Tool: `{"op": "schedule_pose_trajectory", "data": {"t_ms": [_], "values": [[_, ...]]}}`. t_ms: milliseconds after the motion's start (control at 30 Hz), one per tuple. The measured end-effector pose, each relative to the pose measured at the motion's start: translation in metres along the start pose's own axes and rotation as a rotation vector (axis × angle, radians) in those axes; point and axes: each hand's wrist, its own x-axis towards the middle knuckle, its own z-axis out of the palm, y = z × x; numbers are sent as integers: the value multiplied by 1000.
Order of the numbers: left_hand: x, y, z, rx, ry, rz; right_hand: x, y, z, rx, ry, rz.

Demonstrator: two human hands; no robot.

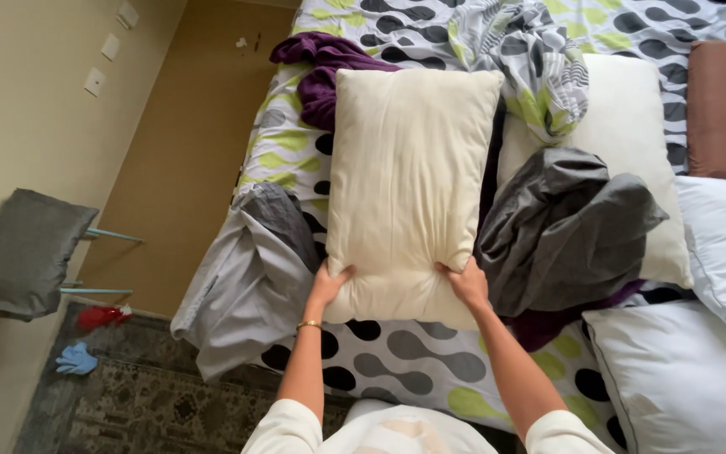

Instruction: The person places a white pillow on a bed and inserts it into a gray pillowcase. They align the corners, pull the case over the pillow, and smooth the fabric to fit the pillow fully inside.

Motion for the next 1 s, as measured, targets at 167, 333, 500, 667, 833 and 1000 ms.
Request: {"op": "schedule_pose_trajectory", "data": {"t_ms": [167,333,500,667,833,1000], "values": [[-45,-28,-7,-49,67,-2,-37,32,15,19,-31,9],[-82,-24,-18,-89,135,12,-41,55,37,44,-73,17],[-93,4,-27,32,99,-47,-46,69,66,-99,337,-110],[-38,-16,-61,250,214,-50,-54,24,92,-94,573,-619],[50,-49,-92,506,461,-91,-60,-36,126,-196,497,-796],[102,-40,-120,387,518,-218,-66,-59,137,-375,406,-675]]}}
